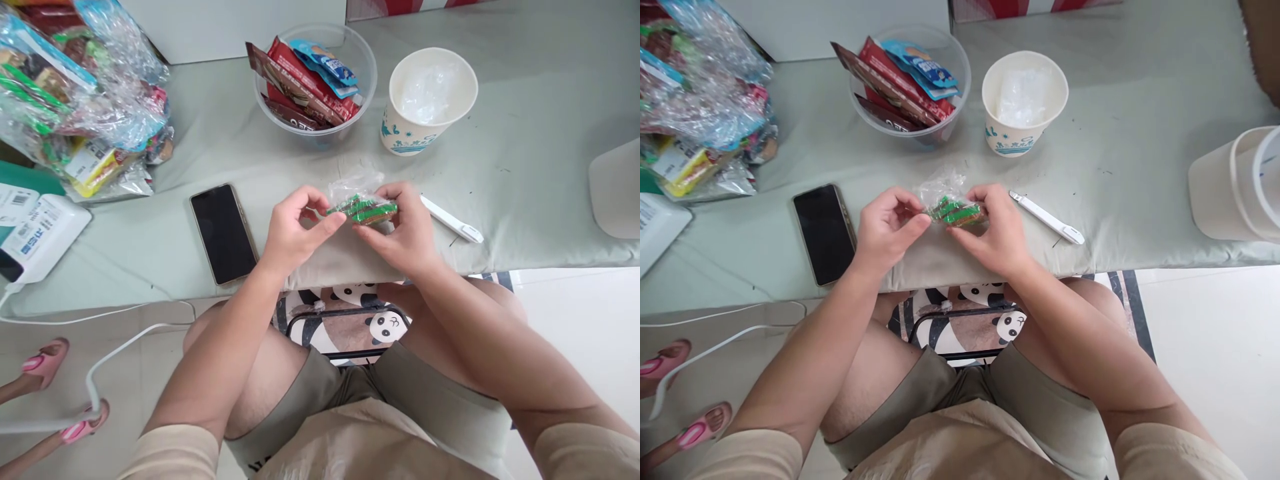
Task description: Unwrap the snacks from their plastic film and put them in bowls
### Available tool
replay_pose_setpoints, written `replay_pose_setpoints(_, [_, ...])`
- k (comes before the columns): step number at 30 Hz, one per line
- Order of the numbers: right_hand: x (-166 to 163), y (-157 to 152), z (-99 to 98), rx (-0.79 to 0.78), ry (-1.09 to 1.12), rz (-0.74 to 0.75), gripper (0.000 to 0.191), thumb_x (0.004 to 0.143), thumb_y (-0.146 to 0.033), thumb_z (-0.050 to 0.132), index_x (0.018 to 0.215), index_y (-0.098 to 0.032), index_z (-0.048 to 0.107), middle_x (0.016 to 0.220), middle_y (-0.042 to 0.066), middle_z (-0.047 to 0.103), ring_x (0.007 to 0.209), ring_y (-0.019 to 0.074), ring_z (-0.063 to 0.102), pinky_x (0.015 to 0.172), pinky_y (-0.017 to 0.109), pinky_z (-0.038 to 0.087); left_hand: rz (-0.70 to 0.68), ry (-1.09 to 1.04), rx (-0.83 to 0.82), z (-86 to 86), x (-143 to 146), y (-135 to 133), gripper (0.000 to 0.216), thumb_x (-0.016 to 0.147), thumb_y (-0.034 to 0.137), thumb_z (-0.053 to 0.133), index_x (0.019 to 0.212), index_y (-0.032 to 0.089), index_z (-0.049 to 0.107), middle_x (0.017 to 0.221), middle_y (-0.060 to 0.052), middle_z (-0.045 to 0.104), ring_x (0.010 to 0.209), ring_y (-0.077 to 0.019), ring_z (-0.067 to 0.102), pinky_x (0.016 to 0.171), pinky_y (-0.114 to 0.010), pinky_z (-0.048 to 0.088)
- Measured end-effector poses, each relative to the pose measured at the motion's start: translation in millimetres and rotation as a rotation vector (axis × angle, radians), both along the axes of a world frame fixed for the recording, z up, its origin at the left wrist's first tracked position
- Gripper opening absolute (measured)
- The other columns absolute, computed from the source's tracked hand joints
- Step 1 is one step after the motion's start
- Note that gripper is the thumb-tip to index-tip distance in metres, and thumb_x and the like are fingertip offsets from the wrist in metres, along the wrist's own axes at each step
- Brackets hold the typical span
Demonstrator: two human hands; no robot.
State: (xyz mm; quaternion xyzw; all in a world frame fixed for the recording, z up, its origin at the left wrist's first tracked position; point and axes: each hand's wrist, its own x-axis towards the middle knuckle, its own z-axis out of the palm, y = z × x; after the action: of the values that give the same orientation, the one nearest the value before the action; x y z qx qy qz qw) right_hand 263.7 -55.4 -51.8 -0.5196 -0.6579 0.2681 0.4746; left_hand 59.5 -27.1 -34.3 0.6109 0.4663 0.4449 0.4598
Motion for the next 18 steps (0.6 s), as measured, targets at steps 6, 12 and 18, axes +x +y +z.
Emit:
replay_pose_setpoints(6, [-4,1,3.4,0.096,-0.093,-0.054,0.035,0.076,-0.023,0.082,0.101,-0.025,0.057,0.098,0.002,0.064,0.085,0.0177,0.059,0.073,0.032,0.05,0.008,0.116,0.05,3.2,0,0,0.019,0.089,0.033,0.072,0.076,0.021,0.068,0.082,-0.003,0.066,0.075,-0.0154,0.059,0.067,-0.029,0.048])
replay_pose_setpoints(12, [1,1,-6.8,-0.091,0.089,-0.075,0.041,0.077,-0.031,0.085,0.106,-0.025,0.057,0.088,-0.001,0.059,0.073,0.0158,0.055,0.066,0.032,0.048,0.101,0.171,0.057,11.1,-4,1,0.019,0.083,0.016,0.067,0.066,0.02,0.059,0.073,0.0,0.058,0.065,-0.0126,0.05,0.062,-0.027,0.044])
replay_pose_setpoints(18, [0,0,-4.9,-0.267,0.103,-0.056,0.047,0.078,-0.043,0.085,0.103,-0.025,0.051,0.082,-0.001,0.054,0.075,0.0195,0.056,0.067,0.036,0.05,0.196,0.155,0.092,10.8,-2,1,0.02,0.069,0.009,0.064,0.058,0.02,0.052,0.062,0.003,0.051,0.057,-0.01,0.045,0.055,-0.026,0.039])
